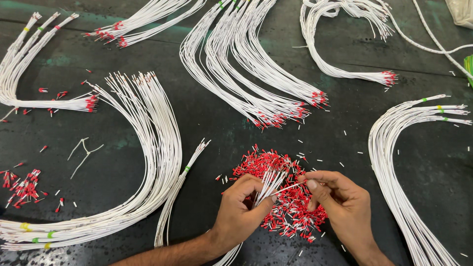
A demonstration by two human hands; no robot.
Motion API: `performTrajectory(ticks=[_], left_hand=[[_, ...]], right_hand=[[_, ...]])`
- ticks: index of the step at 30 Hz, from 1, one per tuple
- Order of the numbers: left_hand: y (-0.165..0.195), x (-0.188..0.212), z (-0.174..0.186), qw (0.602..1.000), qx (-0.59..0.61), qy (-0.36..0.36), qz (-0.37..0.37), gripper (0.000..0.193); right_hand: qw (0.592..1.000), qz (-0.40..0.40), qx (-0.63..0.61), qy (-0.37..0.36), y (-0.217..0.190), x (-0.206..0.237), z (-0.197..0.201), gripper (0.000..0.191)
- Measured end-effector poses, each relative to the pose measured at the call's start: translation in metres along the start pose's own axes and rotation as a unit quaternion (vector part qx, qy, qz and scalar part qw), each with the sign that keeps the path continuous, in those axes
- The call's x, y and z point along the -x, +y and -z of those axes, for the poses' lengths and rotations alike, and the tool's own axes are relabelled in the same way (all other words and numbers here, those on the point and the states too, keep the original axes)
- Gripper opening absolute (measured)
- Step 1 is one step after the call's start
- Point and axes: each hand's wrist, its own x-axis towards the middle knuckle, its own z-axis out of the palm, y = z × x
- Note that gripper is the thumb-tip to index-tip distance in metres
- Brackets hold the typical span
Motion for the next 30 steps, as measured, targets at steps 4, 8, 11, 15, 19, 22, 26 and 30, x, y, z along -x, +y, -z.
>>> performTrajectory(ticks=[4,8,11,15,19,22,26,30], left_hand=[[0.0,0.0,0.0,1.0,-0.002,0.004,-0.006,0.006],[0.001,0.0,0.001,1.0,0.001,0.0,-0.002,0.005],[0.001,0.0,0.001,1.0,0.0,-0.003,0.001,0.004],[0.002,0.0,0.001,1.0,-0.001,-0.005,0.0,0.005],[0.004,0.0,0.001,1.0,-0.005,-0.005,0.001,0.004],[0.005,-0.001,0.001,1.0,-0.007,0.0,-0.005,0.006],[0.005,0.001,0.0,0.998,0.001,0.008,0.058,0.011],[0.003,0.001,0.0,0.993,0.096,-0.019,0.066,0.015]], right_hand=[[1.0,-0.007,-0.011,-0.005,0.0,0.001,0.0,0.021],[1.0,-0.008,-0.01,-0.004,0.001,0.001,0.0,0.022],[1.0,-0.009,-0.015,-0.01,0.004,0.001,0.001,0.022],[0.999,-0.002,-0.016,-0.035,0.01,0.0,0.0,0.024],[0.997,-0.033,0.004,-0.064,0.012,-0.002,-0.002,0.025],[0.999,-0.038,-0.013,-0.032,0.01,-0.002,-0.008,0.033],[0.999,0.032,0.029,0.027,0.004,0.001,-0.013,0.039],[0.996,0.018,0.057,0.062,0.0,0.002,-0.011,0.03]])
